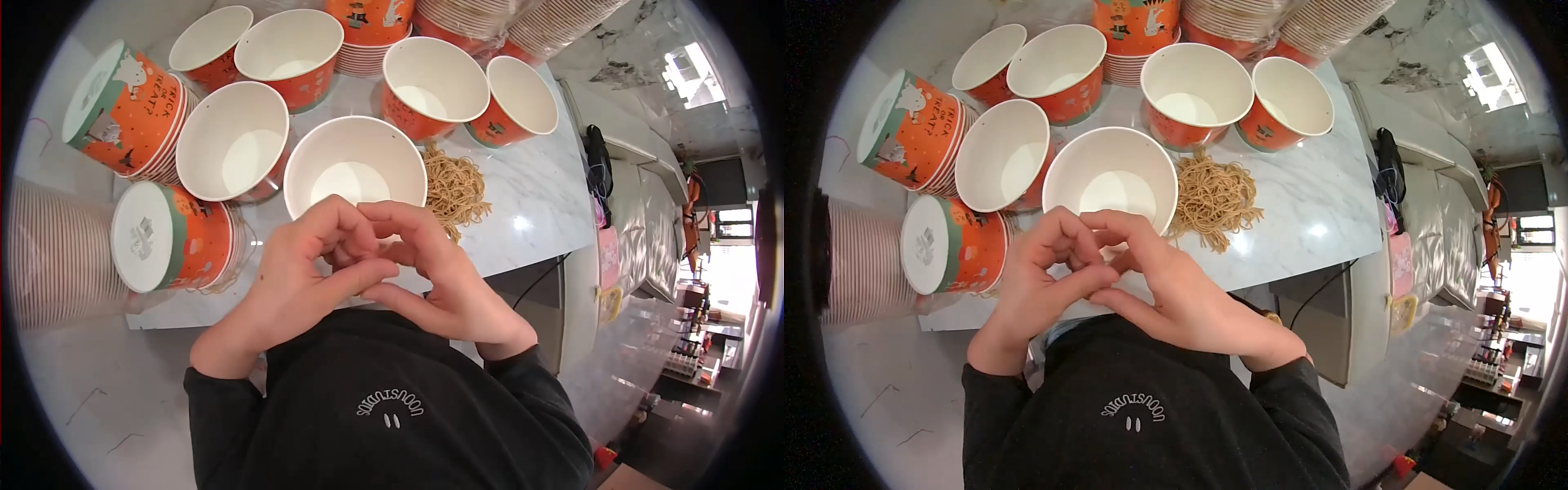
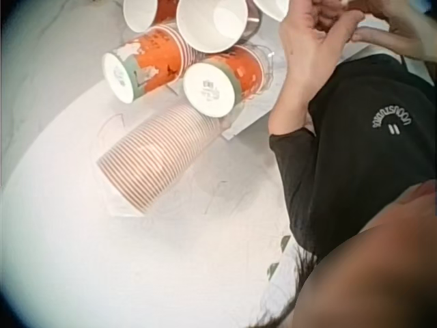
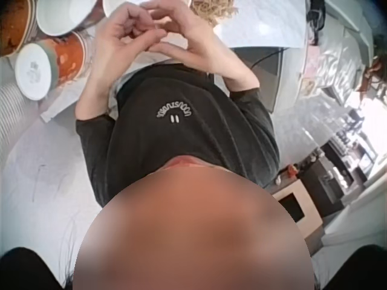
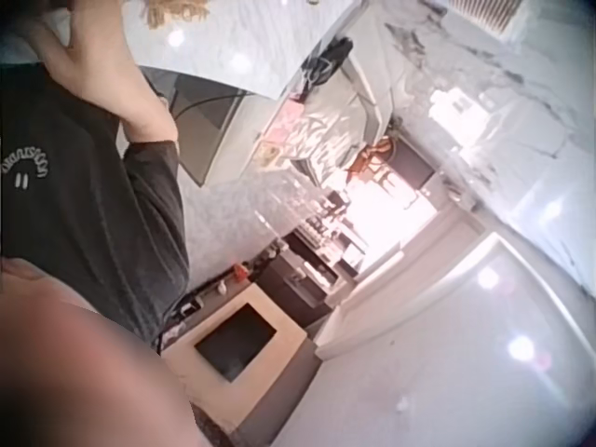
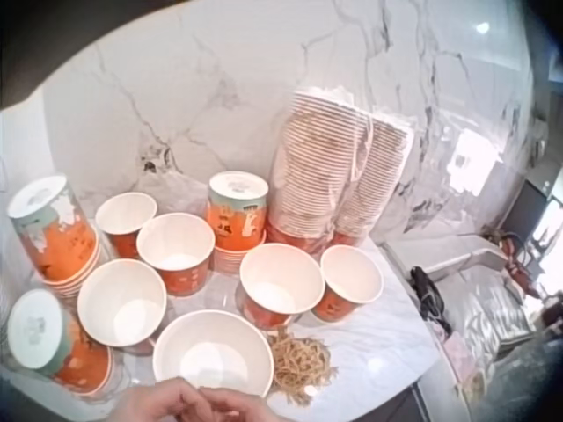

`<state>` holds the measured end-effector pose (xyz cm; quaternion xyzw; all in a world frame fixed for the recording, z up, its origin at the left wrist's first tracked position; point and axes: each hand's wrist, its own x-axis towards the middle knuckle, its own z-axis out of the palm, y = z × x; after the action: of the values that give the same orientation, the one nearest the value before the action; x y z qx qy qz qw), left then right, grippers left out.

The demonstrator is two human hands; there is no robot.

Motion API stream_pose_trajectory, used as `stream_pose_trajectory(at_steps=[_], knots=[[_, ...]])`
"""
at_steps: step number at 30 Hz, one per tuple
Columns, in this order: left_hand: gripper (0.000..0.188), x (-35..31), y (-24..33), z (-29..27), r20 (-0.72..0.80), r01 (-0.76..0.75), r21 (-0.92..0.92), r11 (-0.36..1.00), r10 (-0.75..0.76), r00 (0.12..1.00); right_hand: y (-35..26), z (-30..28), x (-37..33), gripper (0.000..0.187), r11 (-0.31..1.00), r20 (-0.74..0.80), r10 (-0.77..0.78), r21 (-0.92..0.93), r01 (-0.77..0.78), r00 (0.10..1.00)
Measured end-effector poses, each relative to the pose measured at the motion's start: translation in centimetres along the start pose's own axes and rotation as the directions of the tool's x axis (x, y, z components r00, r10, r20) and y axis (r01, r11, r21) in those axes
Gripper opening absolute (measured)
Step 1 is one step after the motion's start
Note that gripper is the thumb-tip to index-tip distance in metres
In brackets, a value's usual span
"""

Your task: Tying strings through pre-punched holes in paper cups to create handles.

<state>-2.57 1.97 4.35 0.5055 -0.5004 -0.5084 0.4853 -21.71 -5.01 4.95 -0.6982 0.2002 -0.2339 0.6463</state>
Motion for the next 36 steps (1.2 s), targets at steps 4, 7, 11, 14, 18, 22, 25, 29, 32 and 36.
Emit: stream_pose_trajectory(at_steps=[4,7,11,14,18,22,25,29,32,36], knots=[[0.036,-0.4,1.1,-0.9,-0.090,0.076,-0.071,0.995,-0.082,0.993,0.0,-0.8,-0.2,0.051,0.984,0.014,0.173,-0.038,-0.172,0.985],[0.034,-0.1,1.2,-1.3,-0.033,0.098,-0.106,0.989,-0.102,0.994,-0.3,-0.9,-0.2,0.026,0.978,-0.059,0.044,-0.203,-0.055,0.997],[0.034,0.4,1.1,-1.5,0.055,0.181,-0.286,0.941,-0.173,0.983,-0.1,-1.0,-0.2,0.014,0.922,-0.192,-0.173,-0.378,0.090,0.966],[0.045,0.7,0.9,-2.1,0.065,-0.105,0.169,0.980,0.095,0.993,-1.1,-2.6,-0.3,0.015,0.857,-0.312,-0.241,-0.513,0.050,0.919],[0.044,0.6,-1.2,-4.7,0.347,-0.451,0.761,0.465,0.296,0.890,-1.2,-4.0,-0.9,0.019,0.834,-0.375,-0.392,-0.530,0.152,0.840],[0.036,0.6,-2.0,-4.8,0.337,-0.340,0.808,0.480,0.096,0.937,-2.0,-3.3,-0.7,0.019,0.844,-0.258,-0.353,-0.503,0.187,0.899],[0.038,0.7,-0.4,-3.6,0.259,-0.215,0.693,0.688,0.041,0.965,-1.6,-2.5,-0.5,0.019,0.824,-0.197,-0.328,-0.539,0.178,0.924],[0.046,0.6,0.6,-2.3,0.114,0.163,0.074,0.984,-0.170,0.979,-0.3,-1.9,0.0,0.021,0.779,-0.121,-0.355,-0.587,0.222,0.927],[0.052,0.4,-0.2,-1.5,0.155,0.180,-0.223,0.958,-0.147,0.977,0.4,-1.3,0.3,0.022,0.728,-0.120,-0.359,-0.656,0.198,0.926],[0.055,0.3,-0.4,-1.4,0.140,0.168,-0.326,0.930,-0.128,0.982,0.8,-1.3,0.3,0.021,0.653,-0.130,-0.398,-0.735,0.181,0.908]])
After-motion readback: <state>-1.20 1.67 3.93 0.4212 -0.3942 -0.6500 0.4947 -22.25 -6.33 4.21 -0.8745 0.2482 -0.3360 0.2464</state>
